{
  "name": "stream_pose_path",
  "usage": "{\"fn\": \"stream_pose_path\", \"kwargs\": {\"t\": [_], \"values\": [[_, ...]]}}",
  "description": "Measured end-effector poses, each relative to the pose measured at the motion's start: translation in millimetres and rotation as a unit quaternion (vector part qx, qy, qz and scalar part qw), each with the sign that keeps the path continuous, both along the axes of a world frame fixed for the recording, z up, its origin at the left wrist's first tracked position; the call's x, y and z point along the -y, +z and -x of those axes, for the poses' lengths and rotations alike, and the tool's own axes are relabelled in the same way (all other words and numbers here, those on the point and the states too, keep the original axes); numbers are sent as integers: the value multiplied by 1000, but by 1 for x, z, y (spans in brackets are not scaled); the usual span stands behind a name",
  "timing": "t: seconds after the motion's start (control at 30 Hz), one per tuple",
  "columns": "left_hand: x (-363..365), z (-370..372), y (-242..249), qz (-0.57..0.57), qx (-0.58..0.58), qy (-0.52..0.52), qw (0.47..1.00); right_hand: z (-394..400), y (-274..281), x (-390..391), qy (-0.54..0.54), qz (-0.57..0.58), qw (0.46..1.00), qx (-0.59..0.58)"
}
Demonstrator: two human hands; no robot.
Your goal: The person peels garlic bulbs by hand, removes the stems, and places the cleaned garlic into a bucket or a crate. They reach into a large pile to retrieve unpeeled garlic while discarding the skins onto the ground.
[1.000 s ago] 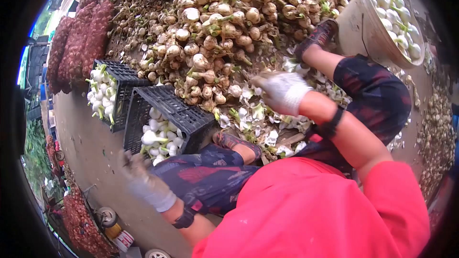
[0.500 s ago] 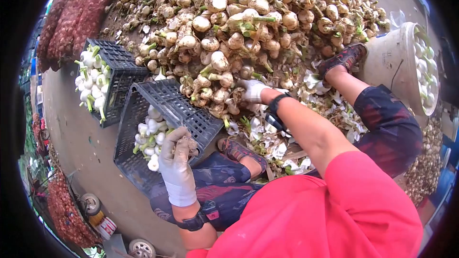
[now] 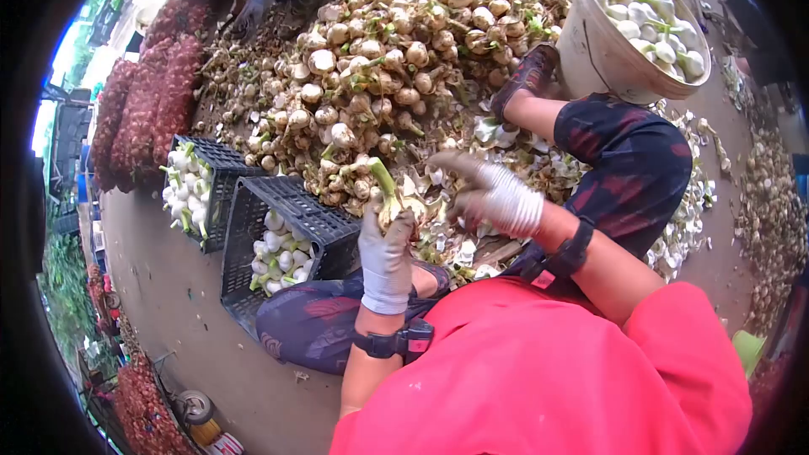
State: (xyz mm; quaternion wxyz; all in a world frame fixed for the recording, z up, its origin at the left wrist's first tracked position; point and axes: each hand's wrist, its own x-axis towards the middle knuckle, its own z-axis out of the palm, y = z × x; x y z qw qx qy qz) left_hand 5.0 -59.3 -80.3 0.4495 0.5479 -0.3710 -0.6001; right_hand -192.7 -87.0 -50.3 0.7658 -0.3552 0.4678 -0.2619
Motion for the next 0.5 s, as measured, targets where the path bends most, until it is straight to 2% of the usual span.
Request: {"fn": "stream_pose_path", "kwargs": {"t": [0.03,0.07,0.1,0.17,0.2,0.23,0.33,0.4,0.5], "values": [[0,0,8,95,181,-14,979,15,-22,-4,-98,85,991,41],[1,-3,11,154,261,-41,952,20,-14,-3,-74,64,995,8],[-2,-3,16,161,266,-45,949,23,-6,-5,-53,43,997,-25],[-9,0,29,289,413,-121,855,0,2,-17,-17,79,997,-16],[-11,6,32,353,436,-127,818,-10,-2,-23,-18,141,990,-6],[-13,8,36,357,437,-130,815,-17,-6,-30,-49,110,993,-9],[-20,8,45,388,448,-159,790,-17,-11,-37,-27,109,993,-42],[-24,8,50,395,457,-161,780,-17,-6,-41,22,170,976,-134],[-30,4,55,396,497,-172,753,-17,8,-46,35,203,970,-132]]}}
